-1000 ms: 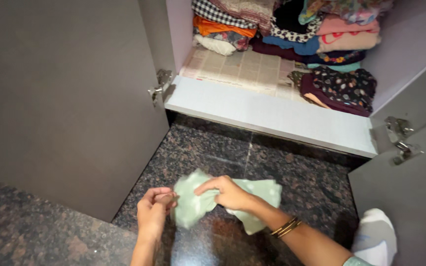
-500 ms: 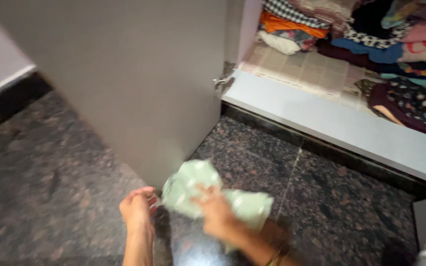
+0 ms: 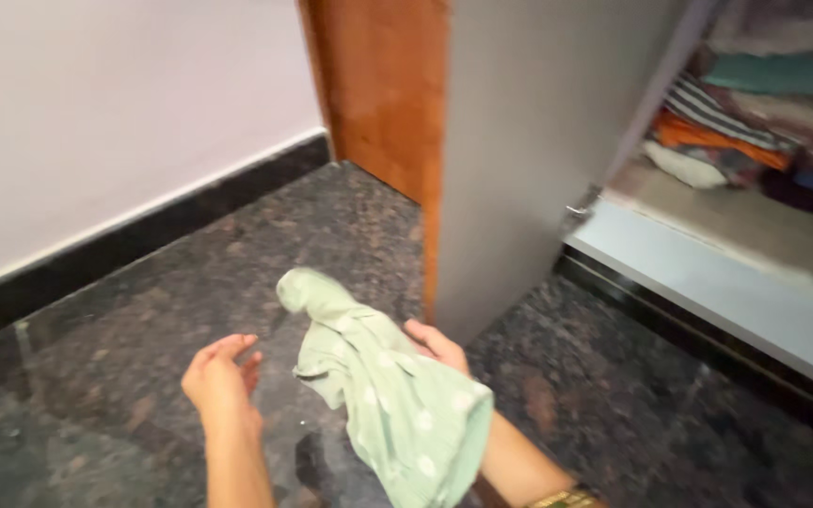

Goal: The person wipes the exterior and interior surfaces of a wooden wardrobe using a light green cloth. They clean the floor near the cabinet, the front doors, and the inside of the cabinet after opening it.

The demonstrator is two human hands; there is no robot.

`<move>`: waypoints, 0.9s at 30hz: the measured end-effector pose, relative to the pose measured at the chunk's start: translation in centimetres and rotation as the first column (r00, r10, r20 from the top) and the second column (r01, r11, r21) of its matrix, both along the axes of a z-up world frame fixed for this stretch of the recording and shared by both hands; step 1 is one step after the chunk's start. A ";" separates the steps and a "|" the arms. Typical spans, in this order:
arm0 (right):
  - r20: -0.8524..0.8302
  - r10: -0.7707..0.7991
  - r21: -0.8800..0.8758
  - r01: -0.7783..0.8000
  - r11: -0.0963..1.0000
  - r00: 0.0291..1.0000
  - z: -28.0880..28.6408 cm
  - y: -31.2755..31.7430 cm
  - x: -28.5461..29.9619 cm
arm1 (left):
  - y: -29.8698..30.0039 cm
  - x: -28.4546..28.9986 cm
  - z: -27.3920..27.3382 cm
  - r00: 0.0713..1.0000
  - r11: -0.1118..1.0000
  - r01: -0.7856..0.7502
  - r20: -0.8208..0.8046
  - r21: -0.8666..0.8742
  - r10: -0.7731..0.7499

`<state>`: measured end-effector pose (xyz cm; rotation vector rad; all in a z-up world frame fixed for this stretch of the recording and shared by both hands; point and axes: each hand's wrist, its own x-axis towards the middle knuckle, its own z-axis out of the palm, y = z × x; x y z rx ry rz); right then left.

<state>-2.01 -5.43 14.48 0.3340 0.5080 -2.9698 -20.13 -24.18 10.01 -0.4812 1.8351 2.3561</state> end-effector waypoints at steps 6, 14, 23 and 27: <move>-0.223 -0.146 0.482 0.240 0.843 0.964 8.4 -5.0 -0.8 | -4.4 -0.5 -1.1 0.999 0.992 -0.052 -0.003 0.114 0.053; -0.131 -0.043 0.555 0.038 -0.831 0.991 -4.3 -10.9 -8.8 | -13.0 0.2 -2.1 0.966 0.964 -0.259 0.025 0.056 0.258; -0.499 -0.079 0.786 0.413 -0.460 0.863 1.7 -8.8 -12.1 | -17.3 0.7 -4.2 0.946 0.949 -0.315 0.092 0.033 0.311; -0.691 -0.335 0.718 0.554 -0.421 0.640 8.8 -6.3 -11.0 | -17.5 0.3 -5.7 0.944 0.942 -0.324 0.091 0.088 0.316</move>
